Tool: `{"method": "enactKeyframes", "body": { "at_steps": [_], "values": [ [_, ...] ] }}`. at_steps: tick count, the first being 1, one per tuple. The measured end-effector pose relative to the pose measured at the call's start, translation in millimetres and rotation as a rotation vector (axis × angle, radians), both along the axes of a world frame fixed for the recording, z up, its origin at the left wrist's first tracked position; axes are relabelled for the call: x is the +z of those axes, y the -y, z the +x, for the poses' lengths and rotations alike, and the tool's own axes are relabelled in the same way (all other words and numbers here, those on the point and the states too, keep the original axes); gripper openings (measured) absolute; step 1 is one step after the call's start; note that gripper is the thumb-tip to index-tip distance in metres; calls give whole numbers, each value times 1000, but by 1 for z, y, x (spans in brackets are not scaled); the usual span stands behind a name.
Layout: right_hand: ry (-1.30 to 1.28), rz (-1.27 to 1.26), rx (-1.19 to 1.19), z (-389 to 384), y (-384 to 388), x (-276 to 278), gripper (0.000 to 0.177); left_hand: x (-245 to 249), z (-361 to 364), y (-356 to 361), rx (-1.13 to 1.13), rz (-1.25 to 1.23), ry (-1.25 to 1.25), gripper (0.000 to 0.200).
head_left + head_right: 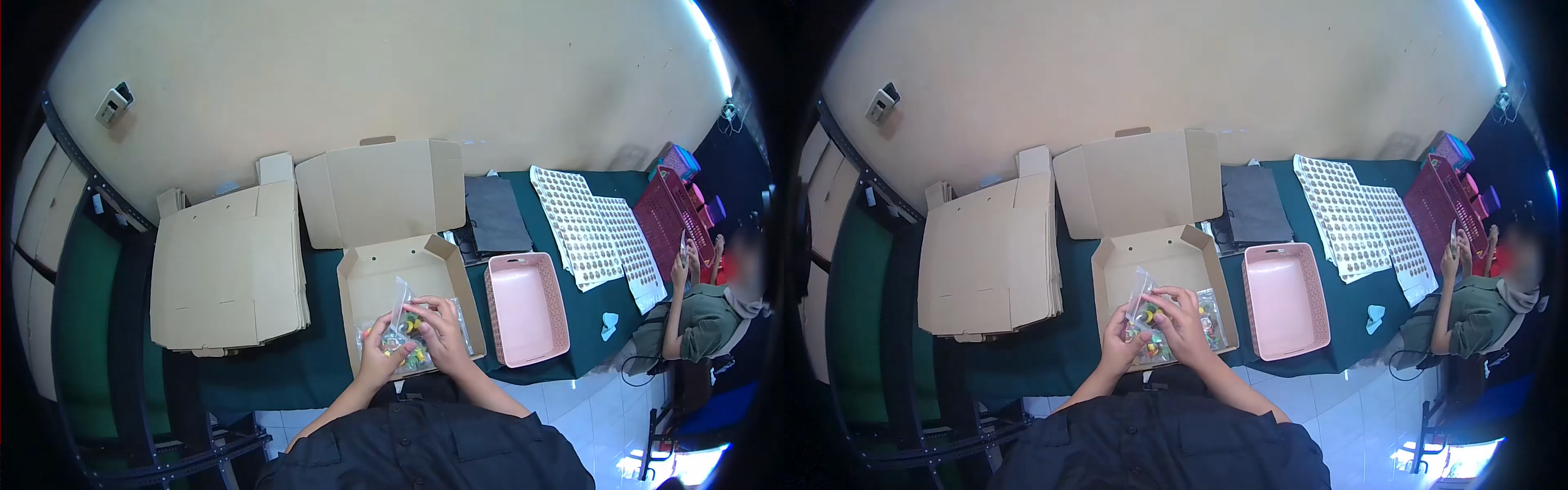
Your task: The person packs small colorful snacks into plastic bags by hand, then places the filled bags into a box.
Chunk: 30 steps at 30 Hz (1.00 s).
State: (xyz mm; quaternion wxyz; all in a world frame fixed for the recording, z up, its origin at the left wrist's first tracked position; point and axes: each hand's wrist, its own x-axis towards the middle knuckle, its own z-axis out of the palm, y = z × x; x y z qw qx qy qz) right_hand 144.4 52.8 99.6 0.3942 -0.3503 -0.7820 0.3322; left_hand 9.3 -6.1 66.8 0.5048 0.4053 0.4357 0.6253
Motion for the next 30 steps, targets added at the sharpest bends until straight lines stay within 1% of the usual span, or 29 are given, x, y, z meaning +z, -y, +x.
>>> {"method": "enactKeyframes", "body": {
  "at_steps": [1, 2, 3, 4, 5, 6, 7, 8, 9, 10, 13, 16, 17, 19, 20, 21, 22, 23, 25, 26, 27, 28, 29, 30],
  "values": [
    [0, -1, 0, -1, -1, -7, 33, -1, 1, 0, 9, 21, 16, 47],
    [-47, -26, -69, -2, -1, -15, 33, -4, 2, 0, 11, 22, 16, 47],
    [-94, -51, -137, -5, -1, -16, 32, -6, 2, 1, 4, -13, -58, 43],
    [-94, -50, -134, -10, 0, -15, 32, -8, 3, 1, -2, -50, -133, 38],
    [-278, -158, -233, -16, 2, -13, 31, -8, 3, 2, 1, -50, -133, 38],
    [-463, -266, -332, -19, 3, -10, 29, -5, 3, 1, 50, -50, -116, 31],
    [-464, -265, -331, -17, 1, -14, 29, -4, 3, 0, 97, -49, -100, 25],
    [-491, -479, -137, -11, -2, -21, 28, -4, 0, -1, 96, -48, -101, 25],
    [-512, -690, 59, -6, -4, -24, 27, -6, -3, -2, 110, -12, -210, 21],
    [-467, -760, 111, -3, -5, -25, 25, -7, -5, -3, 124, 23, -319, 18],
    [-446, -826, 107, 0, -5, -15, 21, -9, -4, -3, 142, -33, -249, 18],
    [-415, -804, 150, 3, -8, -21, 17, -5, -15, 0, 69, -35, -295, 20],
    [-374, -808, 156, 5, -9, -20, 19, -6, -19, 2, 70, -18, -295, 20],
    [-352, -868, 203, 10, -12, -16, 24, -11, -28, 6, -40, -102, -278, 25],
    [-330, -926, 228, 13, -15, -19, 26, -13, -32, 8, -34, -81, -279, 25],
    [-308, -988, 254, 18, -15, -24, 27, -15, -37, 12, -91, -217, -237, 28],
    [-235, -996, 245, 21, -17, -27, 27, -16, -39, 12, -148, -345, -195, 30],
    [-255, -1031, 234, 20, -16, -26, 27, -17, -37, 11, -124, -278, -142, 30],
    [-229, -1087, 237, 19, -18, -25, 29, -15, -38, 8, -74, -296, -232, 30],
    [-234, -1069, 240, 18, -18, -22, 29, -22, -40, 5, -69, -280, -232, 30],
    [-243, -1053, 243, 15, -16, -18, 29, -32, -43, 4, -1, -193, -285, 31],
    [-239, -963, 278, 14, -18, -30, 29, -34, -45, -1, 67, -102, -339, 31],
    [-210, -965, 302, 14, -21, -38, 29, -35, -46, -3, 71, -80, -344, 31],
    [-231, -978, 268, 11, -21, -39, 29, -26, -44, -3, 72, -152, -179, 32]
  ]
}}
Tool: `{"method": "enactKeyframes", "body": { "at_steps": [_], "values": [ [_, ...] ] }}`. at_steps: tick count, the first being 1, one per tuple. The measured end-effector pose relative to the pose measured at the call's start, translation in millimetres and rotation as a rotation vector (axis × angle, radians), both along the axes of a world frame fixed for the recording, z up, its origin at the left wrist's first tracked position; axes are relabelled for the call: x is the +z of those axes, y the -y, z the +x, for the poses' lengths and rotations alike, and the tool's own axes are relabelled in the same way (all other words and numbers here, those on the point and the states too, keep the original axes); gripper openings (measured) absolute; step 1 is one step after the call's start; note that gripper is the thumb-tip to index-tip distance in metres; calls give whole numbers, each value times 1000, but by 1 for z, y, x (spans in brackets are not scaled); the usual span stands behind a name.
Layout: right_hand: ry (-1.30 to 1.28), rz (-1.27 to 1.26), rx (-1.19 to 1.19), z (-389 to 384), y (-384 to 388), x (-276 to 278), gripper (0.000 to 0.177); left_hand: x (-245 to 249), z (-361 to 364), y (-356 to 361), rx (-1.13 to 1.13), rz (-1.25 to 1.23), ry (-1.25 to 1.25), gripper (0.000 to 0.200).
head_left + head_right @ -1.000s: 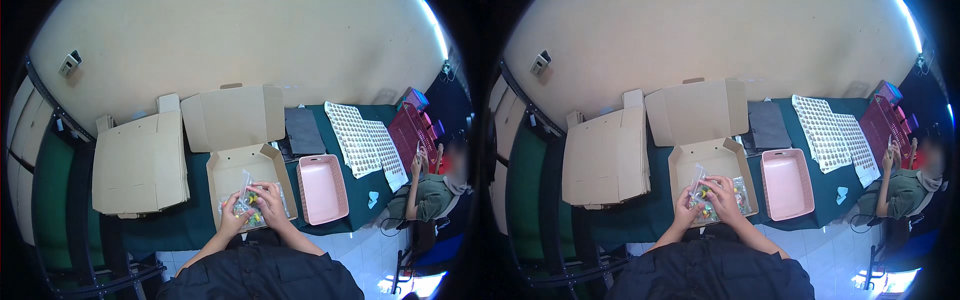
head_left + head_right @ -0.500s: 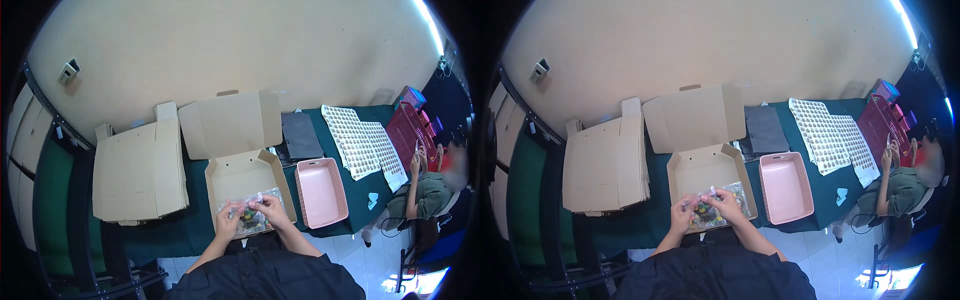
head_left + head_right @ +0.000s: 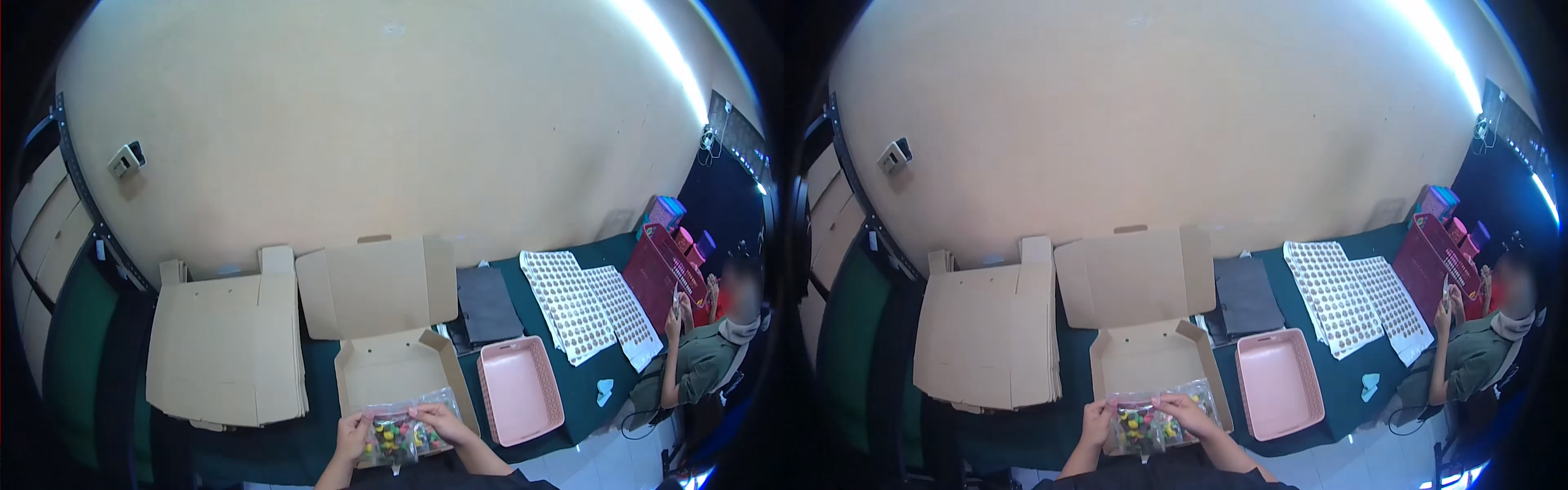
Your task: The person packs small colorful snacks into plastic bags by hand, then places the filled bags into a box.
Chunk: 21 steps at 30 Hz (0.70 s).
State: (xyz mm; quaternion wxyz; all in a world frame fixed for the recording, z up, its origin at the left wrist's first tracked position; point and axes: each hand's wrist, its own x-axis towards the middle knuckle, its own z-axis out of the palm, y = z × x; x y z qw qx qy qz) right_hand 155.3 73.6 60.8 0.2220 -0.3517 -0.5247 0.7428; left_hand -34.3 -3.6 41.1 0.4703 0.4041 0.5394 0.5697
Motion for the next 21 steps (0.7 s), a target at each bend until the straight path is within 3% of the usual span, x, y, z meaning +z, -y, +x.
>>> {"method": "enactKeyframes", "body": {
  "at_steps": [2, 5, 6, 8, 9, 11, 12, 13, 17, 18, 20, 21],
  "values": [
    [0, -19, -35, -4, -6, -6, 28, -9, -3, -3, -3, -68, 245, 33],
    [-28, 63, -40, -5, -13, -18, 27, -31, -12, -6, -8, -127, 348, 34],
    [-18, 86, -188, -8, -17, -9, 27, -24, -13, -7, -5, -136, 347, 34],
    [12, 117, -472, -11, -22, -8, 24, -1, -8, -18, 71, 99, 78, 41],
    [19, 103, -471, -13, -22, -13, 24, 2, -3, -19, 72, 84, 80, 41],
    [202, 435, -452, -21, -17, -20, 22, 7, 7, -19, -106, 80, 47, 52],
    [189, 735, -450, -31, -9, -2, 20, 14, 14, -20, -110, 71, 64, 57],
    [147, 821, -339, -36, -4, 14, 20, 16, 19, -21, -102, 109, 19, 62],
    [316, 1089, -210, -40, -11, 33, 24, 23, 27, -23, -1, 108, 211, 43],
    [317, 1073, -205, -46, -13, 36, 24, 27, 26, -23, 39, 66, 237, 33],
    [54, 750, -580, -61, -17, 40, 23, 41, 27, -20, 103, 34, 214, 25],
    [56, 745, -575, -57, -17, 35, 23, 46, 27, -18, 165, 15, 192, 18]
  ]
}}
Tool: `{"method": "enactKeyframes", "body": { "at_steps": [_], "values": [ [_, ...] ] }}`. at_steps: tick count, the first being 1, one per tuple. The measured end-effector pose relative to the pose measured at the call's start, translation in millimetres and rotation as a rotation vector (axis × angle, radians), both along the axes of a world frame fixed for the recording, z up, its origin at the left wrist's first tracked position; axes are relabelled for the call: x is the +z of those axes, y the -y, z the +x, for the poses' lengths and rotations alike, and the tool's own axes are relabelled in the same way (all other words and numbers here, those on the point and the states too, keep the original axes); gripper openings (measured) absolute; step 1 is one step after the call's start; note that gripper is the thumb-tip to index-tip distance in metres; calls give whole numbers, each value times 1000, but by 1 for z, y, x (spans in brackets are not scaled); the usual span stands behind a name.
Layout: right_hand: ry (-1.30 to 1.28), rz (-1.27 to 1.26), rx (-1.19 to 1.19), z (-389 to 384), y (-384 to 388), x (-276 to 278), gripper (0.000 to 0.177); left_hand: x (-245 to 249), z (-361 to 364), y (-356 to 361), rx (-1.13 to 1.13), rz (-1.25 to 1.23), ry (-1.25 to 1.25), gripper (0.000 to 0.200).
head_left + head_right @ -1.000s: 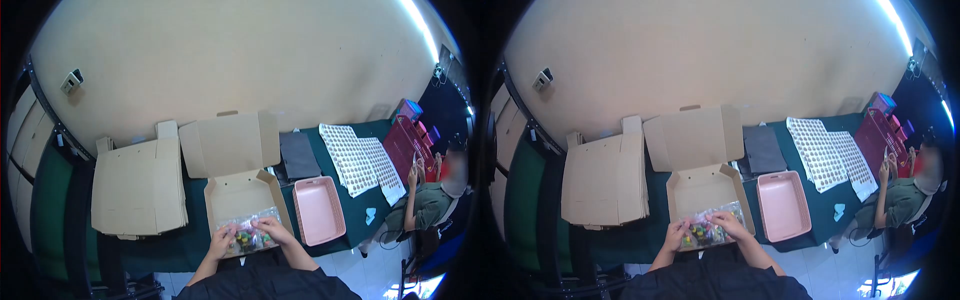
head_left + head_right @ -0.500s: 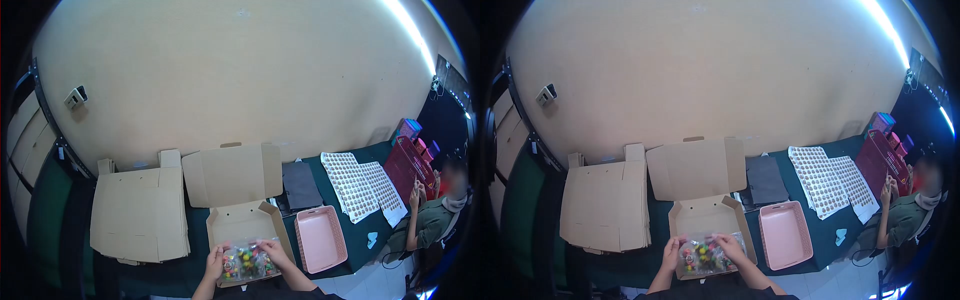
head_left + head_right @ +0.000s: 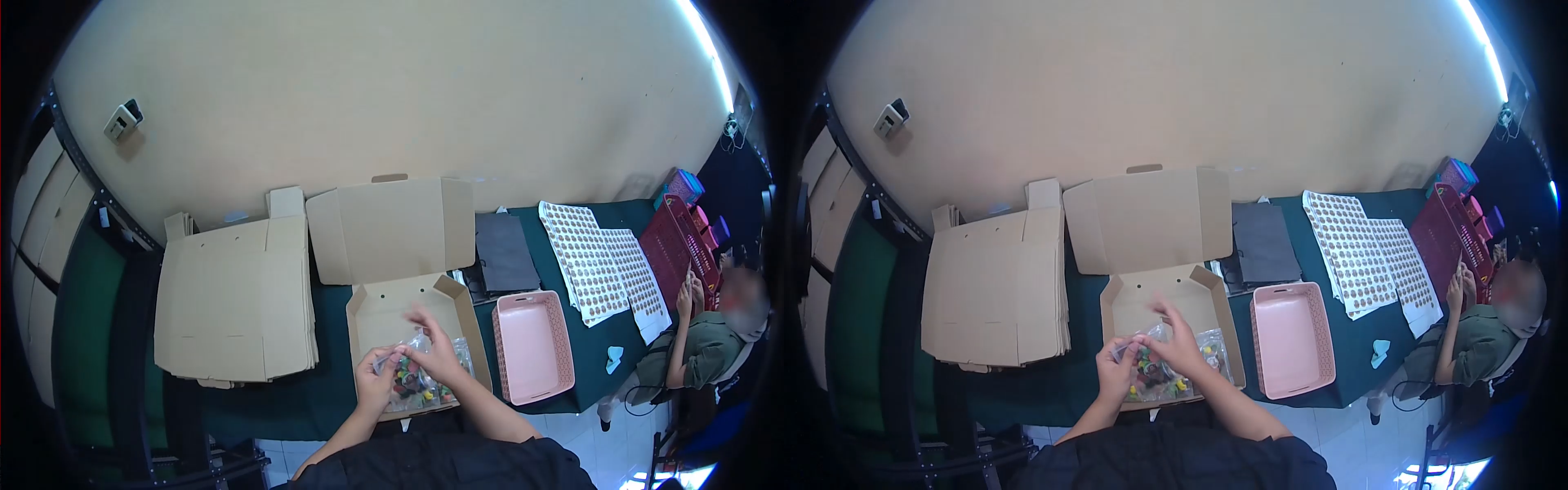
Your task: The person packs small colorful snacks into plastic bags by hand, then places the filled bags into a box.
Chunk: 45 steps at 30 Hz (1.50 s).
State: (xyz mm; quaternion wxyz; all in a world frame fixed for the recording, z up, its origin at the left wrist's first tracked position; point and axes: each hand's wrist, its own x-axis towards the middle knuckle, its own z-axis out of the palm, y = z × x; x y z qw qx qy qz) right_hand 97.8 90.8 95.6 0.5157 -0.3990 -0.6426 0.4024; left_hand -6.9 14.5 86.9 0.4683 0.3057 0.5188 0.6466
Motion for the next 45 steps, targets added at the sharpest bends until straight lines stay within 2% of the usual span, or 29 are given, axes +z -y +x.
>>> {"method": "enactKeyframes", "body": {
  "at_steps": [1, 2, 3, 4, 6, 7, 8, 9, 10, 12, 15, 16, 17, 18, 20, 22, 24, 26, 27, 28, 29, 33, 38, 40, 41, 42, 43, 44, 45],
  "values": [
    [-59, -282, 264, 6, -3, -9, 21, -5, 0, -2, 58, 111, -78, 16],
    [-114, -565, 525, 10, -6, -16, 19, -6, -1, -2, 63, 108, -71, 16],
    [-18, -329, 486, 10, -6, -18, 17, -8, -3, -1, 49, 62, -22, 15],
    [-2, -335, 488, 13, -4, -18, 17, -9, -5, 0, 35, 16, 29, 14],
    [18, -339, 403, 15, -3, -9, 20, -13, -12, 2, 4, -14, -49, 19],
    [87, -473, 404, 19, -1, 14, 25, -20, -17, 0, -106, 3, 59, 22],
    [87, -480, 413, 24, -4, 6, 25, -23, -23, 0, -213, 22, 164, 26],
    [85, -481, 484, 28, -10, -8, 27, -20, -27, 4, -314, -32, 151, 33],
    [83, -478, 553, 31, -12, -10, 28, -21, -29, 7, -308, -34, 150, 33],
    [150, -475, 581, 34, -11, -8, 31, -26, -29, 11, -393, -25, 332, 35],
    [39, -476, 550, 30, -5, -12, 32, -24, -22, 14, -398, -16, 481, 41],
    [87, -284, 432, 26, -4, -16, 33, -22, -18, 15, -372, -20, 565, 44],
    [133, -94, 311, 23, -2, -20, 35, -25, -16, 16, -373, -20, 563, 44],
    [131, -92, 310, 20, 0, -22, 35, -30, -12, 16, -392, -87, 532, 47],
    [-167, -392, 261, 15, 1, -26, 40, -37, -2, 17, -411, -152, 496, 52],
    [-238, -475, 292, 16, -1, -37, 43, -41, 10, 20, -451, -91, 120, 54],
    [-430, -595, 306, 16, 1, -40, 45, -48, 9, 18, -423, -113, 183, 54],
    [-418, -635, 341, 17, 13, -34, 46, -42, 7, 15, -194, -72, 153, 48],
    [-328, -564, 413, 13, 22, -39, 44, -45, 3, 13, -184, -52, 230, 39],
    [-237, -491, 481, 12, 30, -41, 42, -47, 2, 13, -188, -54, 230, 39],
    [-68, -591, 463, 18, 38, -40, 38, -48, 3, 14, -166, -44, 220, 36],
    [-275, -695, 520, 17, 44, -51, 34, -51, 7, 15, -122, -38, 207, 31],
    [-288, -824, 515, 27, 44, -37, 35, -61, 7, 16, -131, -37, 202, 36],
    [-342, -898, 509, 29, 40, -47, 35, -76, 0, 17, -103, -262, 183, 39],
    [-433, -951, 493, 32, 37, -68, 35, -82, -1, 16, -102, -264, 183, 39],
    [-523, -1003, 475, 30, 35, -65, 34, -83, -1, 15, -165, -228, 203, 41],
    [-523, -1006, 475, 30, 37, -61, 34, -83, -1, 14, -227, -191, 224, 43],
    [-417, -863, 458, 31, 39, -57, 32, -83, 3, 14, -226, -193, 226, 43],
    [-313, -719, 439, 31, 39, -49, 31, -68, 9, 13, -265, -92, 149, 44]
  ]
}}
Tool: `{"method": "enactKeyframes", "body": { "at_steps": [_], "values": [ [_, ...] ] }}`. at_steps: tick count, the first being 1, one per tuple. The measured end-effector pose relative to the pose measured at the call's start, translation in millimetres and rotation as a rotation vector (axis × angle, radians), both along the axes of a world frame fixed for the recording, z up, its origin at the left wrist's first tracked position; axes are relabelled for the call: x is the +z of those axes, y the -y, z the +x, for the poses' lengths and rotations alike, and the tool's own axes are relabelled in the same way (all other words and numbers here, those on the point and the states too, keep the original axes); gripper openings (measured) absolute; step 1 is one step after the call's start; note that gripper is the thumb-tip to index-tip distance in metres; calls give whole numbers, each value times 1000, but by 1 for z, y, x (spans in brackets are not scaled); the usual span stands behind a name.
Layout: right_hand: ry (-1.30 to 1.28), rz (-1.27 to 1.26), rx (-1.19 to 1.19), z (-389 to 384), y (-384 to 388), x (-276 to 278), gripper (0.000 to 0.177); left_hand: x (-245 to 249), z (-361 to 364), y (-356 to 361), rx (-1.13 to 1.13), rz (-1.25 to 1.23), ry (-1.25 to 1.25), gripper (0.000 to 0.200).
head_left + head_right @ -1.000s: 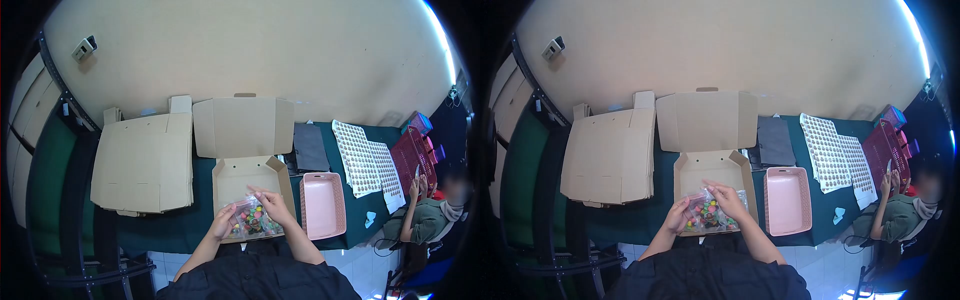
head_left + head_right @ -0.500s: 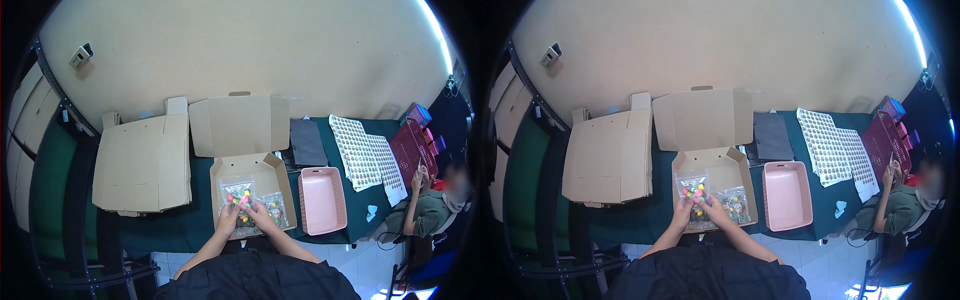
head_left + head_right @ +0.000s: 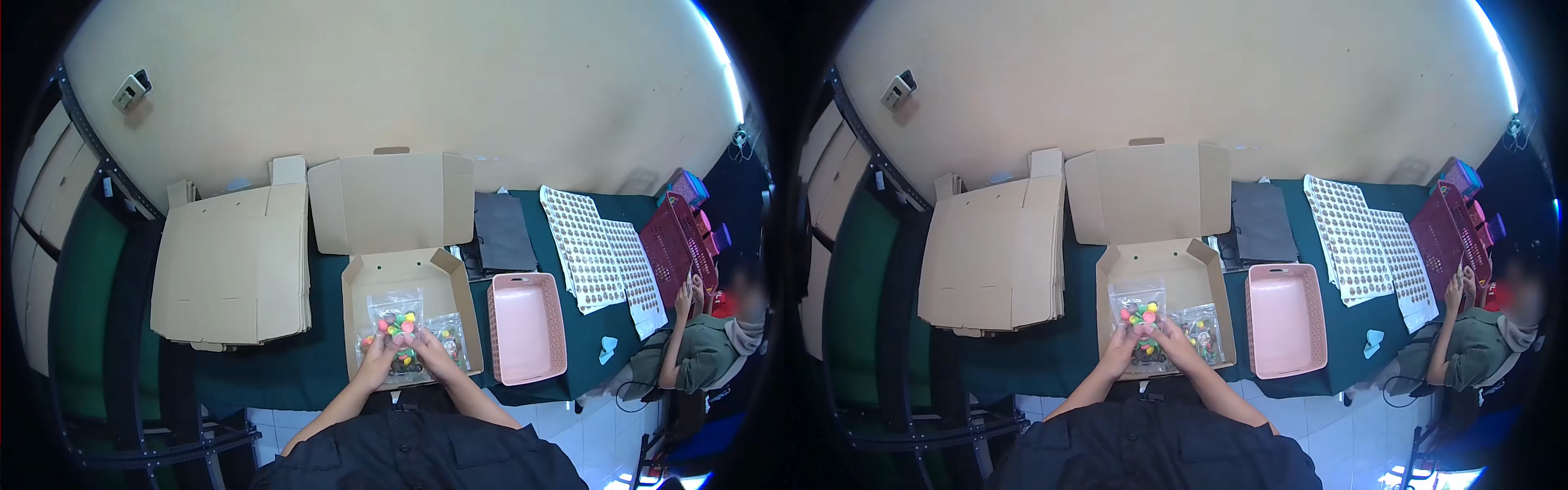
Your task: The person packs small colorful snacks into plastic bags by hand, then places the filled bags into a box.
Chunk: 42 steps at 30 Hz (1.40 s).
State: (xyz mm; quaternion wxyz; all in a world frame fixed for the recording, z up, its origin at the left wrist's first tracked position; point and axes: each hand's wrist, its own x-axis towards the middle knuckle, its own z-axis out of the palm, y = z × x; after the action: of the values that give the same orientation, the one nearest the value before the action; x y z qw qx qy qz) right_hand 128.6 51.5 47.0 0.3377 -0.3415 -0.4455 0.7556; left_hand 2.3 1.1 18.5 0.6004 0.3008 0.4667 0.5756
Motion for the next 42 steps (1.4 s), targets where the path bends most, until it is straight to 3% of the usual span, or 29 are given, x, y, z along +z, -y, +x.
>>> {"method": "enactKeyframes", "body": {
  "at_steps": [2, 4, 5, 7, 10, 11, 13, 14, 16, 19, 21, 23, 24, 25, 28, 30, 33, 37, 39, 40, 42],
  "values": [
    [15, 34, 25, 8, -6, -4, 32, 24, 4, 3, -35, 110, -61, 47],
    [31, 67, 47, 11, -8, -1, 33, 38, 3, 8, -218, -122, -113, 54],
    [19, 3, 58, 12, -8, 3, 32, 35, 3, 8, -220, -125, -114, 54],
    [8, -58, 64, 13, -8, 6, 31, 22, 3, 6, -188, 131, -295, 59],
    [74, -32, 37, 7, -7, 15, 26, 5, 3, 6, -121, 85, -348, 65],
    [72, -28, 39, 4, -6, 13, 26, 1, 2, 6, -119, 88, -350, 65],
    [-11, 70, 84, 0, -3, 6, 29, 2, 1, 8, -78, -26, -50, 67],
    [1, 70, 72, 1, -4, 2, 32, 4, 2, 9, -77, -28, -51, 67],
    [13, 37, 53, 4, -6, -10, 33, 8, 4, 9, -111, 130, -310, 67],
    [82, 114, -67, 3, -16, 1, 28, 10, 5, 11, -260, 128, -406, 67],
    [82, -7, -175, 13, -28, -3, 22, 12, 12, 13, -298, 59, -398, 67],
    [126, 74, -144, 19, -33, -3, 21, 8, 18, 10, -114, 96, -265, 68],
    [201, 177, -76, 21, -33, 1, 21, 12, 22, 8, 70, 112, -280, 49],
    [276, 280, -8, 22, -32, 6, 22, 8, 17, 5, 71, 113, -278, 49],
    [246, 262, 73, 23, -25, 12, 24, 20, 1, -3, 170, 41, -219, 13],
    [391, 283, 253, 29, -30, 15, 31, 21, -5, 3, 157, 25, -282, 14],
    [294, 248, 383, 36, -31, 32, 35, 31, -14, 2, 98, -34, -268, 16],
    [277, 221, 398, 39, -35, 17, 37, 17, -24, -1, -28, -86, -215, 17],
    [249, 328, 182, 32, -31, 11, 37, 15, -12, -5, 395, 220, -242, 24],
    [247, 328, 182, 28, -29, 11, 37, 16, -17, -3, 334, 205, -302, 31],
    [340, 664, -49, 20, -23, 12, 36, 25, -8, -3, 255, 271, -325, 33]
  ]
}}
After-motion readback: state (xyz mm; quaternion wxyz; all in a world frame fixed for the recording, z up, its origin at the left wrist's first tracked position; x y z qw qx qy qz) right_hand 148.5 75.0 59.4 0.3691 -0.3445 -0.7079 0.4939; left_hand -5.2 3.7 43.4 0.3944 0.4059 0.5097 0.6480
